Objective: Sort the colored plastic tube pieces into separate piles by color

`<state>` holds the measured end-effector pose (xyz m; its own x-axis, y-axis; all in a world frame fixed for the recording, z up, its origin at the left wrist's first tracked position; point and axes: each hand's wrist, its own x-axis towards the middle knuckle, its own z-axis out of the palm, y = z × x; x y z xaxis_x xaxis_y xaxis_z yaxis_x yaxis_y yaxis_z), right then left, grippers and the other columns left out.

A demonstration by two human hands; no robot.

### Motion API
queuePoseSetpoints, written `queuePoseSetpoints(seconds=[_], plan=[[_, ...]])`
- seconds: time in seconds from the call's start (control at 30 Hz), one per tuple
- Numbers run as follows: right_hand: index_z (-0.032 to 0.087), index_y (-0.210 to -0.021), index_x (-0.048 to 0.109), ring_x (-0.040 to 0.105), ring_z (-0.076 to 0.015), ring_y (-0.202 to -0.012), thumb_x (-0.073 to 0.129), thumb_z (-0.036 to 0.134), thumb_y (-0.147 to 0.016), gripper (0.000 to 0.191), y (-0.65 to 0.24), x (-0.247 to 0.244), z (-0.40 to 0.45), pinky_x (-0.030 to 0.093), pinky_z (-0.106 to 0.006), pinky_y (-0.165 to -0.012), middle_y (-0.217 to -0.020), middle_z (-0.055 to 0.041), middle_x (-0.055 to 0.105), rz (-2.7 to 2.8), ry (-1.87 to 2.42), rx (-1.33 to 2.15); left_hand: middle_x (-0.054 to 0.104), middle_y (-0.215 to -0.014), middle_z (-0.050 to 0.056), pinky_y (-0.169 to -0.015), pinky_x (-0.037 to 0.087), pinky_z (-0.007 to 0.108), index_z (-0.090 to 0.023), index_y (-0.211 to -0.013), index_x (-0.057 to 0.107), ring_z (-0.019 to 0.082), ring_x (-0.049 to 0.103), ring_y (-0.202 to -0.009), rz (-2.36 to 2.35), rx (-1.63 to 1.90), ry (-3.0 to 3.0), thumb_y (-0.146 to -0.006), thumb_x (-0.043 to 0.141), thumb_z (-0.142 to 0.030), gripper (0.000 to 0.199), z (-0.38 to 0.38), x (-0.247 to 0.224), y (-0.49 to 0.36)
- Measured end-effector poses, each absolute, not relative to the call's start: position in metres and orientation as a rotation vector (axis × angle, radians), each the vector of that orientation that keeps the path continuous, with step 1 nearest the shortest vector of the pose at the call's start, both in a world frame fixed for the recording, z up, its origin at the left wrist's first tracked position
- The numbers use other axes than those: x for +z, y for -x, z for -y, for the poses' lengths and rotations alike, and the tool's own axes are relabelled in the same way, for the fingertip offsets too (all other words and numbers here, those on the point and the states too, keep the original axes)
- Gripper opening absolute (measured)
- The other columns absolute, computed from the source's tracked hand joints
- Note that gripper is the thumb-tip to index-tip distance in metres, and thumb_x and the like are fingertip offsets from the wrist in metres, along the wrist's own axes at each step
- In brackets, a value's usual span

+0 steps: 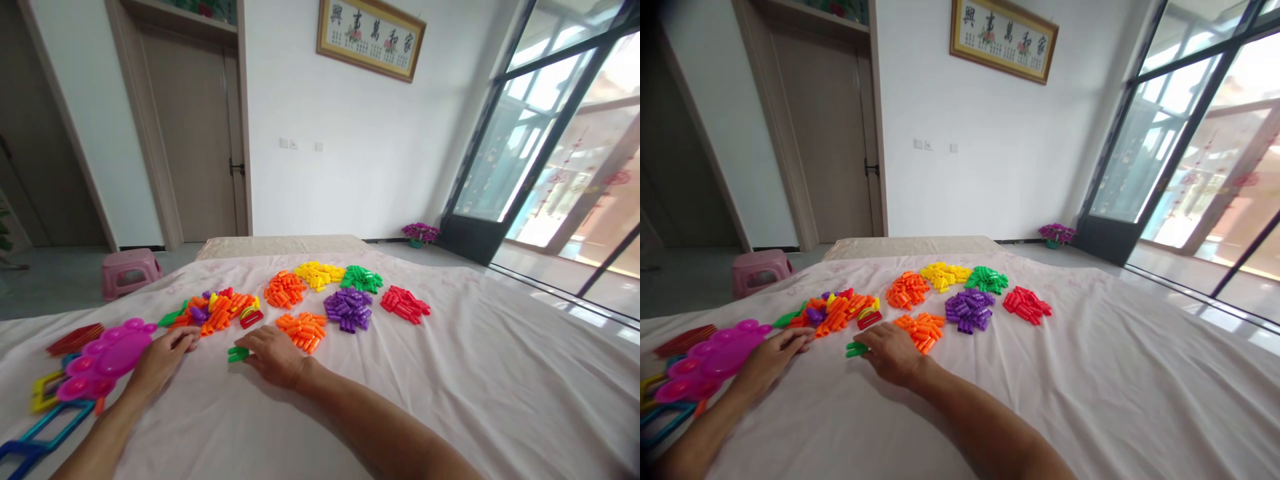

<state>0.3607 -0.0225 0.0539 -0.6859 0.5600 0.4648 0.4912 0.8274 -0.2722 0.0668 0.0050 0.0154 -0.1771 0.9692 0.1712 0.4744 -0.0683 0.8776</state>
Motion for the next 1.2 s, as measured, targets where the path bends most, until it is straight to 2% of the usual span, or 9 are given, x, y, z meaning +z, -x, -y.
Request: queuePoseSetpoints(seconds=[0.13, 0.3, 0.5, 0.63, 0.73, 0.83, 0.93, 1.07, 1.2], plan=[[0.023, -0.121, 0.064, 0.064, -0.0192, -0.107, 0.057, 0.024, -0.096, 0.025, -0.429, 0.072, 0.015, 0.048, -0.031, -0.095, -0.117, -0.0077, 0.070, 2.226, 0.862, 0.157, 0.078, -0.101, 0.008, -0.075, 0.058, 0.029, -0.021, -0.101, 0.074, 0.025, 0.074, -0.089, -1.690, 1.164, -1.541, -0.073, 0.064, -0.051, 0.043, -0.008, 0.011, -0.064], [0.018, -0.111, 0.069, 0.066, -0.0196, -0.094, 0.061, 0.019, -0.087, 0.026, -0.530, 0.084, -0.042, 0.051, -0.034, -0.091, -0.107, -0.0088, 0.072, 1.831, 1.289, 0.012, 0.078, -0.104, 0.007, -0.077, 0.058, 0.030, -0.023, -0.103, 0.073, 0.026, 0.075, -0.092, -1.710, 1.143, -1.580, -0.075, 0.063, -0.052, 0.042, -0.013, 0.002, -0.059], [0.016, -0.123, 0.066, 0.067, -0.0196, -0.094, 0.055, 0.020, -0.086, 0.039, -0.630, 0.086, -0.096, 0.050, -0.032, -0.089, -0.107, -0.0087, 0.073, 1.475, 1.795, -0.022, 0.078, -0.103, 0.006, -0.076, 0.057, 0.030, -0.024, -0.101, 0.073, 0.026, 0.074, -0.092, -1.735, 1.131, -1.606, -0.075, 0.062, -0.053, 0.041, -0.014, 0.001, -0.058], [0.019, -0.094, 0.073, 0.067, -0.0218, -0.090, 0.047, 0.030, -0.093, 0.028, -0.648, 0.065, -0.089, 0.049, -0.032, -0.084, -0.092, -0.0077, 0.073, 1.533, 1.852, 0.014, 0.078, -0.103, 0.005, -0.076, 0.057, 0.031, -0.025, -0.099, 0.073, 0.027, 0.074, -0.092, -1.738, 1.111, -1.602, -0.075, 0.061, -0.054, 0.040, -0.014, 0.004, -0.059], [0.019, -0.074, 0.068, 0.065, -0.0211, -0.079, 0.041, 0.040, -0.097, 0.041, -0.642, 0.047, -0.084, 0.048, -0.031, -0.078, -0.077, -0.0054, 0.069, 1.662, 1.822, 0.068, 0.078, -0.099, 0.005, -0.076, 0.057, 0.031, -0.025, -0.099, 0.073, 0.027, 0.074, -0.093, -1.752, 1.111, -1.621, -0.075, 0.061, -0.054, 0.040, -0.014, 0.004, -0.059], [0.020, -0.067, 0.063, 0.064, -0.0207, -0.079, 0.033, 0.044, -0.100, 0.051, -0.633, 0.037, -0.081, 0.048, -0.031, -0.081, -0.076, -0.0054, 0.067, 1.748, 1.780, 0.088, 0.078, -0.099, 0.004, -0.077, 0.057, 0.031, -0.025, -0.100, 0.073, 0.027, 0.074, -0.093, -1.767, 1.102, -1.639, -0.075, 0.060, -0.054, 0.040, -0.014, 0.002, -0.058], [0.019, -0.074, 0.065, 0.064, -0.0210, -0.083, 0.030, 0.045, -0.101, 0.052, -0.630, 0.037, -0.074, 0.048, -0.032, -0.085, -0.080, -0.0055, 0.068, 1.813, 1.745, 0.106, 0.078, -0.099, 0.005, -0.078, 0.057, 0.032, -0.025, -0.100, 0.072, 0.027, 0.074, -0.093, -1.754, 1.106, -1.642, -0.076, 0.060, -0.054, 0.040, -0.015, -0.001, -0.057], [0.019, -0.104, 0.072, 0.064, -0.0226, -0.100, 0.031, 0.039, -0.102, 0.045, -0.645, 0.043, -0.059, 0.046, -0.034, -0.093, -0.103, -0.0092, 0.072, 1.793, 1.781, 0.019, 0.079, -0.097, 0.004, -0.076, 0.057, 0.031, -0.026, -0.099, 0.073, 0.027, 0.074, -0.092, -1.754, 1.113, -1.635, -0.075, 0.061, -0.054, 0.040, -0.014, 0.001, -0.058], [0.027, -0.120, 0.071, 0.050, -0.0283, -0.127, 0.049, 0.029, -0.094, 0.034, -0.681, 0.043, -0.052, 0.035, -0.045, -0.108, -0.130, -0.0086, 0.065, 1.768, 1.956, -0.268, 0.079, -0.098, 0.004, -0.073, 0.057, 0.029, -0.025, -0.098, 0.074, 0.026, 0.074, -0.092, -1.768, 1.126, -1.611, -0.073, 0.061, -0.054, 0.040, -0.010, 0.008, -0.062]])
